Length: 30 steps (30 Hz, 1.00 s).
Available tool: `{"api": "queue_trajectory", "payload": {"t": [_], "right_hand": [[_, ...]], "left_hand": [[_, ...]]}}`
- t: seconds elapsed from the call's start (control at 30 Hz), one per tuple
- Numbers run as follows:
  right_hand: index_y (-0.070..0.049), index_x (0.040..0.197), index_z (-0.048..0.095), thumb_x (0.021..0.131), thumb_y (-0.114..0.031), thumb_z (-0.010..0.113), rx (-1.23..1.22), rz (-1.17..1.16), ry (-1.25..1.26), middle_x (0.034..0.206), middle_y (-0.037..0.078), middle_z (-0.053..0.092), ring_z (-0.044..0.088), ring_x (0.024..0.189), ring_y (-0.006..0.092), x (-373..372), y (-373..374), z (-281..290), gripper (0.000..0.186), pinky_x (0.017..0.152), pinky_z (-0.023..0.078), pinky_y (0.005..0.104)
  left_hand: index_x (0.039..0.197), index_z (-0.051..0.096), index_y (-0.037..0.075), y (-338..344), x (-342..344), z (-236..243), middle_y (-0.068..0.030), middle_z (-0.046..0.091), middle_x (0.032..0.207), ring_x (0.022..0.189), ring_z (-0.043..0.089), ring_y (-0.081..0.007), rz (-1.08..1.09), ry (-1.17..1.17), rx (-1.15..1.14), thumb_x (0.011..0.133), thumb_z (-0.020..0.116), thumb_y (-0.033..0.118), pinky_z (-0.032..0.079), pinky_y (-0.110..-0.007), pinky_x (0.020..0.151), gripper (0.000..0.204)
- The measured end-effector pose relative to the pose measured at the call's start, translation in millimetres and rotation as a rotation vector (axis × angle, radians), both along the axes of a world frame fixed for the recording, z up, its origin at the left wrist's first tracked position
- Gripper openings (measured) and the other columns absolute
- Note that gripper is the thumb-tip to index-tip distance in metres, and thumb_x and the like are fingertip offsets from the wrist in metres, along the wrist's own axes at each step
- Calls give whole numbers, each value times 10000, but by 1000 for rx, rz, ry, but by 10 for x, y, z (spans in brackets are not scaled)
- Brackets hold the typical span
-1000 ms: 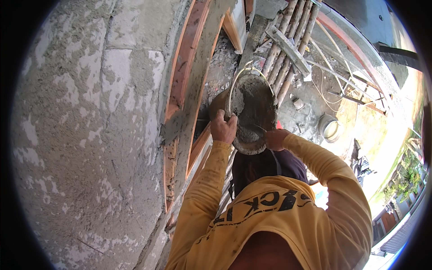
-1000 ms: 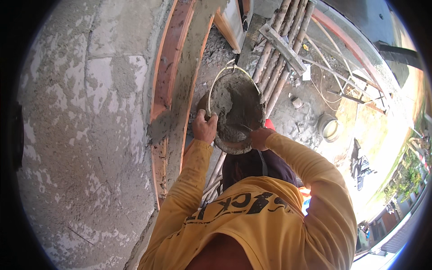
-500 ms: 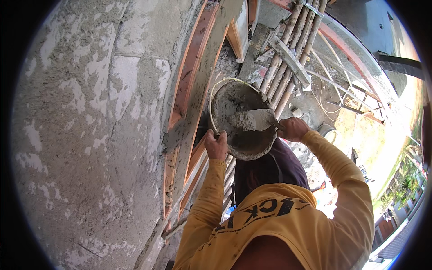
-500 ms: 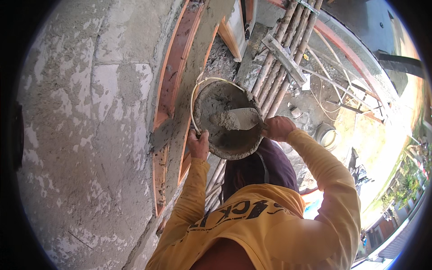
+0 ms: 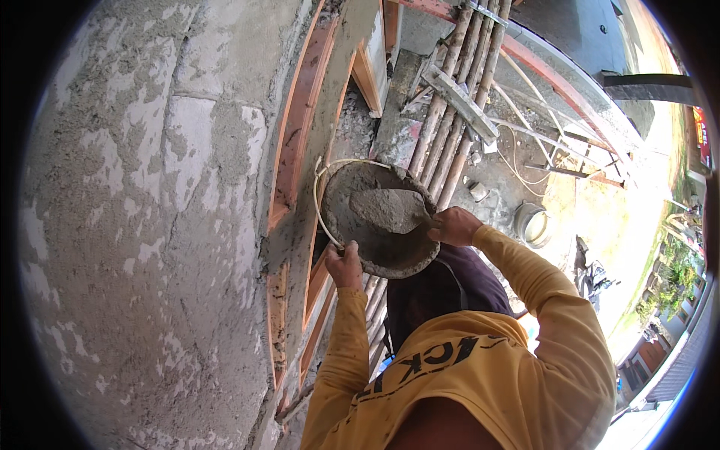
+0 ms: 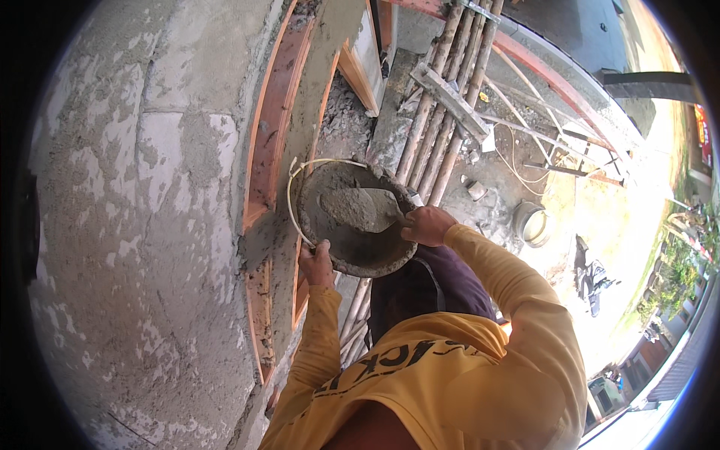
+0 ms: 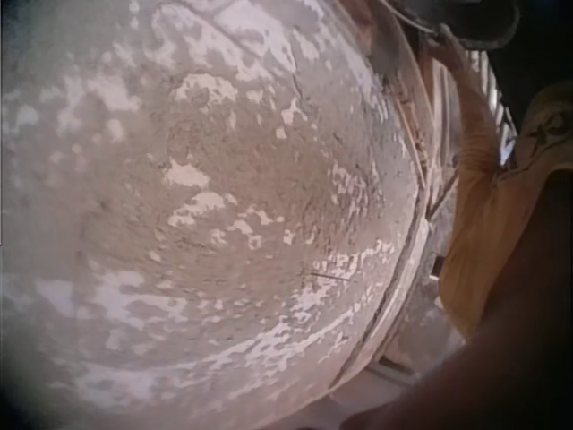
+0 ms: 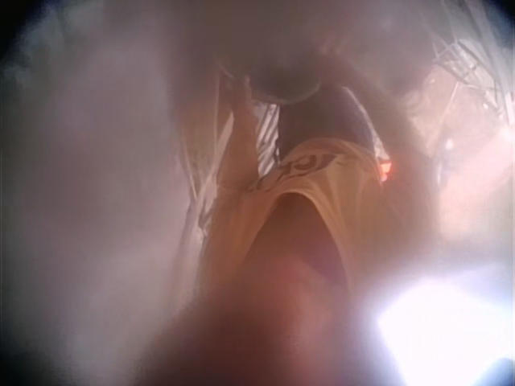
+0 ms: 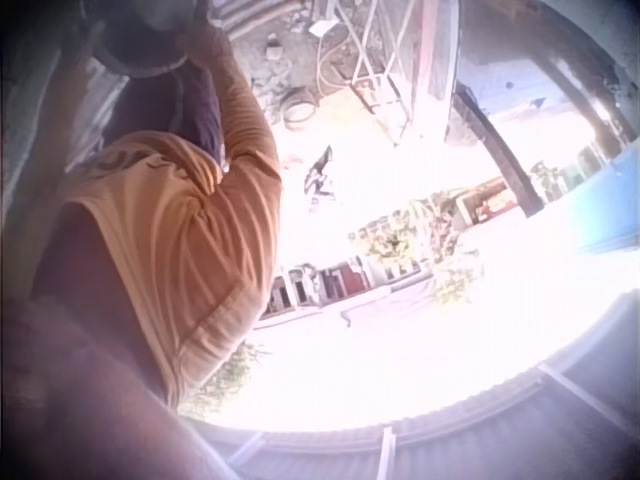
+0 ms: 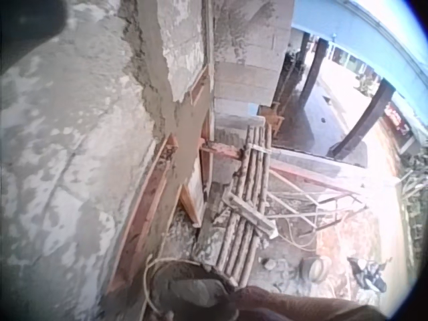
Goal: The person scoops wet cement from a bucket with a trowel and applies it to a wall section framed with wooden strips. They repeatedly smooth and level the surface using a flat float, working along the vertical and horizontal edges of the frame.
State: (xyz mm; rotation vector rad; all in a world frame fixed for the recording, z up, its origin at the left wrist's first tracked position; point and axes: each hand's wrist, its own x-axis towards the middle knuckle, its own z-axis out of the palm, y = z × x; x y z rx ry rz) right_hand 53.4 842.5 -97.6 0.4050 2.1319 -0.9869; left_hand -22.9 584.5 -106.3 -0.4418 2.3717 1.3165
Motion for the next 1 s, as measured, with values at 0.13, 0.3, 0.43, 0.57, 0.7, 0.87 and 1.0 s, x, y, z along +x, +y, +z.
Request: {"api": "queue_trajectory", "payload": {"t": [0.13, 0.3, 0.43, 0.57, 0.7, 0.87, 1.0], "right_hand": [[7, 904, 610, 761, -391, 556, -37, -83, 60, 823, 226, 621, 608, 823, 365, 212, 25, -212, 426, 779, 464, 433], [28, 839, 578, 780, -352, 570, -183, -158, 140, 699, 206, 591, 598, 707, 351, -68, 303, 39, 384, 688, 455, 422], [11, 797, 548, 802, -356, 569, -401, -378, 161, 622, 114, 540, 566, 618, 214, -467, 734, 213, 367, 605, 444, 357], [-20, 871, 535, 827, -339, 548, -680, -752, 197, 673, 33, 527, 507, 574, 126, -949, 1309, -173, 322, 561, 423, 284], [-4, 913, 546, 840, -300, 517, -926, -1064, 409, 675, 39, 525, 507, 541, 131, -1601, 2047, -605, 307, 534, 424, 269], [24, 986, 557, 841, -226, 510, -933, -1449, 686, 669, 32, 513, 490, 530, 119, -2254, 3273, -937, 293, 501, 401, 252], [2, 1044, 566, 831, -227, 558, -503, -1685, 1015, 672, 28, 515, 487, 552, 101, -2625, 4214, -1054, 313, 516, 402, 229]], "left_hand": [[863, 530, -69, 122, -28, 65, -111, 571, 778, 688, 513, -173, -18, -21, 48, 755, 602, 148, 437, -341, 638, 253], [866, 533, -63, 138, -39, -103, -112, 571, 808, 703, 515, -175, -43, -61, -98, 746, 607, 148, 431, -342, 643, 254], [871, 546, -58, 390, -140, -122, -97, 573, 834, 739, 519, -169, 74, -80, -16, 723, 618, 135, 431, -333, 674, 254], [888, 562, -46, 417, -176, -543, -64, 579, 843, 765, 525, -159, 97, -71, 5, 715, 615, 114, 429, -304, 705, 241], [930, 577, -38, 842, -353, -487, -63, 596, 892, 796, 543, -166, 65, -119, -126, 714, 611, 115, 433, -301, 724, 267], [968, 608, -37, 783, -486, -803, -60, 629, 880, 769, 579, -175, 44, -110, -196, 681, 612, 54, 456, -300, 725, 302], [1057, 580, -52, 1262, -583, -598, -60, 618, 954, 817, 579, -173, 178, -108, -141, 685, 586, 37, 450, -282, 758, 382]]}}
